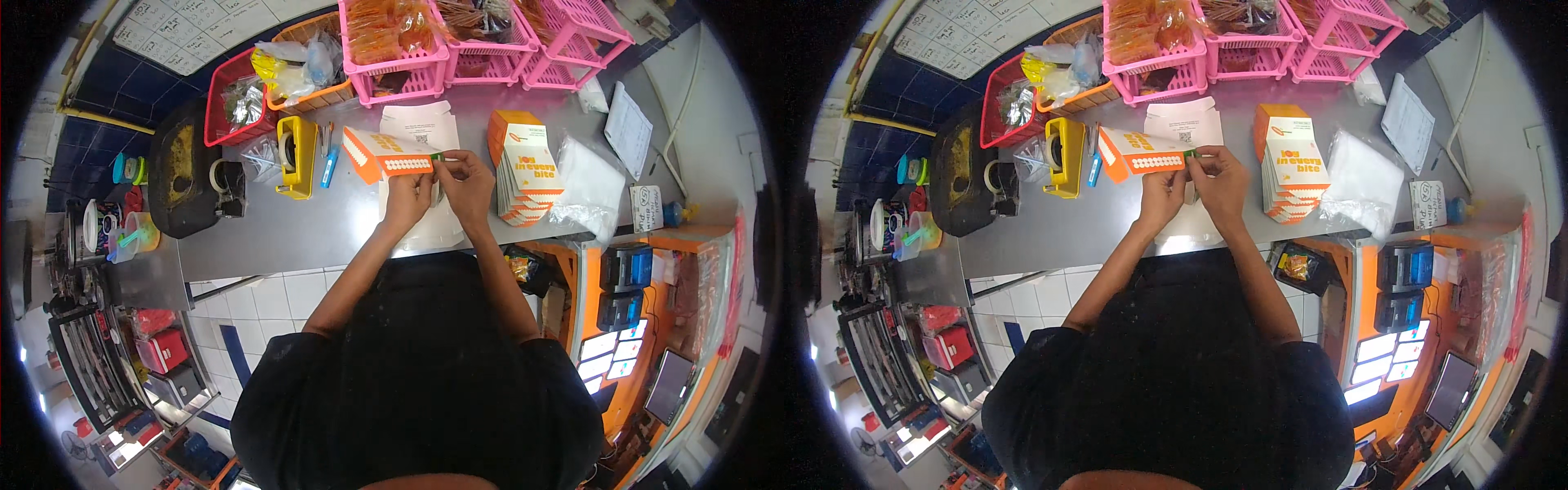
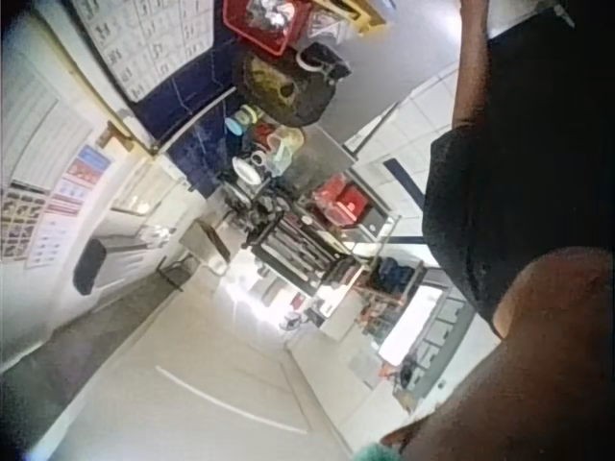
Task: The person folds flat cardboard sheets into food boxes by hand and stacks the assembled boxes on the counter.
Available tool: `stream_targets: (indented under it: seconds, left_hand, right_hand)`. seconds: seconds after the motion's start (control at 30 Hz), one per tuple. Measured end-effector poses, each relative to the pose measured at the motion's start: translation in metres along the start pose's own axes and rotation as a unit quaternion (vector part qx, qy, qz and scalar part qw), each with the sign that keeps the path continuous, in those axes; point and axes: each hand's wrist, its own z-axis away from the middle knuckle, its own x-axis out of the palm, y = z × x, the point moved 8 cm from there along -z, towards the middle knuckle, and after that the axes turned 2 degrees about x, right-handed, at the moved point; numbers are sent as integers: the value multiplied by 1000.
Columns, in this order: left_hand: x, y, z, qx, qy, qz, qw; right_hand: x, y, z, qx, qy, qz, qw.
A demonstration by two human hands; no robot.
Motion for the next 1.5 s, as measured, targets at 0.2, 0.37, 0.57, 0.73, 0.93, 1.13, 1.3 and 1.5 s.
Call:
stream_targets:
  seconds: [0.2,0.37,0.57,0.73,0.93,1.13,1.3,1.5]
  left_hand:
    - [2,16,5,41,39,-26,998]
    - [7,0,8,-20,47,-41,998]
    - [22,-1,8,37,11,-159,987]
    - [-5,-11,0,-177,76,484,853]
    - [-53,18,-17,-192,114,397,890]
    - [-54,31,-21,-104,144,302,937]
    - [-46,41,-19,-29,188,234,953]
    - [-42,56,-16,20,189,141,972]
  right_hand:
    - [-1,-16,0,-56,-26,154,986]
    - [2,-38,6,-64,-55,397,914]
    - [26,-76,-3,-311,-40,315,896]
    - [17,-70,-10,-316,4,369,874]
    - [14,-84,2,-315,11,302,900]
    - [12,-85,-4,-211,11,170,963]
    - [12,-77,-6,-99,-16,40,994]
    - [12,-74,-8,-57,0,-19,998]
